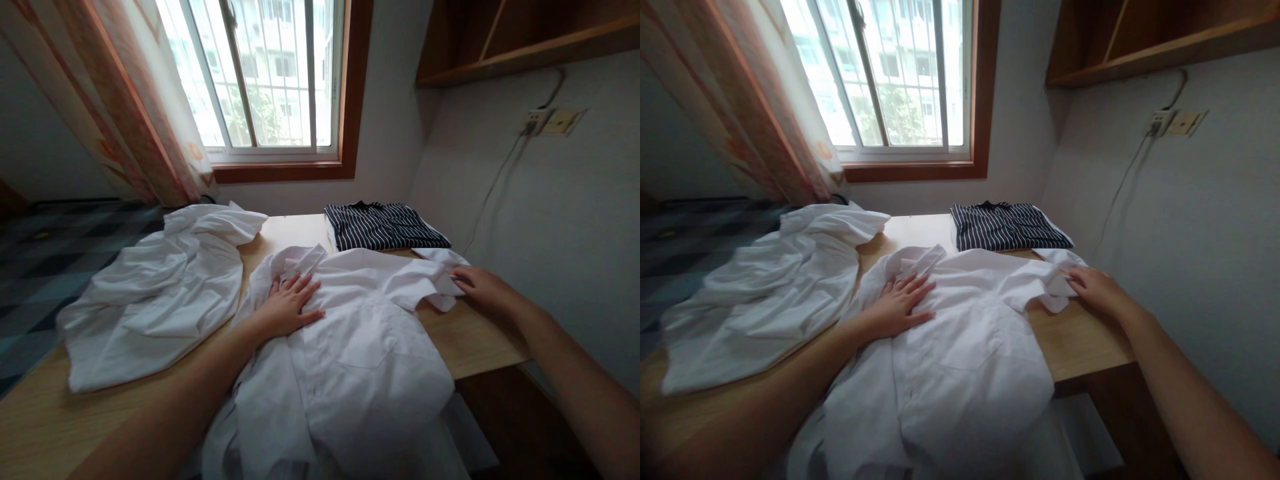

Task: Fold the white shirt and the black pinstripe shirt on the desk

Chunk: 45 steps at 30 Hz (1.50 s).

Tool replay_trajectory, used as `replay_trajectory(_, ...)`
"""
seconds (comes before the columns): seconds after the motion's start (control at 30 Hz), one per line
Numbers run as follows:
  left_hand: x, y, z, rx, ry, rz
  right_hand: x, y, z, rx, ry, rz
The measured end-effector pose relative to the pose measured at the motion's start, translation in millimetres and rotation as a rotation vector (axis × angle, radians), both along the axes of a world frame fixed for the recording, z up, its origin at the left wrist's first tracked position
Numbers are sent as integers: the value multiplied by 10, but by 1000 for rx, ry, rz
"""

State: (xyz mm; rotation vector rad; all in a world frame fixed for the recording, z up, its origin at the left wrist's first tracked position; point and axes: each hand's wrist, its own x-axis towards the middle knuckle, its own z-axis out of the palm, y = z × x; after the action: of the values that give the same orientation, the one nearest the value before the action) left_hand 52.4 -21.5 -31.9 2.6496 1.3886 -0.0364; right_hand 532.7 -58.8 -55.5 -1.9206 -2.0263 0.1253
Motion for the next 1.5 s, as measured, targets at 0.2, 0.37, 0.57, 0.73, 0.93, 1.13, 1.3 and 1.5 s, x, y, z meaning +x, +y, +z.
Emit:
replay_trajectory(0.2, 1, -1, -9, 5, 6, 7, 541, -333, 337, 200, -93, -400)
replay_trajectory(0.37, -1, 2, -20, 23, -5, -6, 638, -247, 683, 171, -398, -565)
replay_trajectory(0.57, 30, -13, -52, 50, -9, -5, -258, 30, 724, 286, -421, -151)
replay_trajectory(0.73, 59, -62, -61, 89, -34, -60, -1405, 140, 530, 173, -114, 307)
replay_trajectory(0.93, 95, -152, -16, 73, -21, -163, -2094, 353, 114, 83, -8, 496)
replay_trajectory(1.13, 110, -216, 56, 37, -8, -229, -1934, 434, -80, -78, -114, 385)
replay_trajectory(1.3, 104, -231, 115, 23, -5, -175, -1792, 317, -108, -105, -153, 343)
replay_trajectory(1.5, 43, -85, 40, 149, -142, -42, -1760, 69, -135, -68, -158, 404)
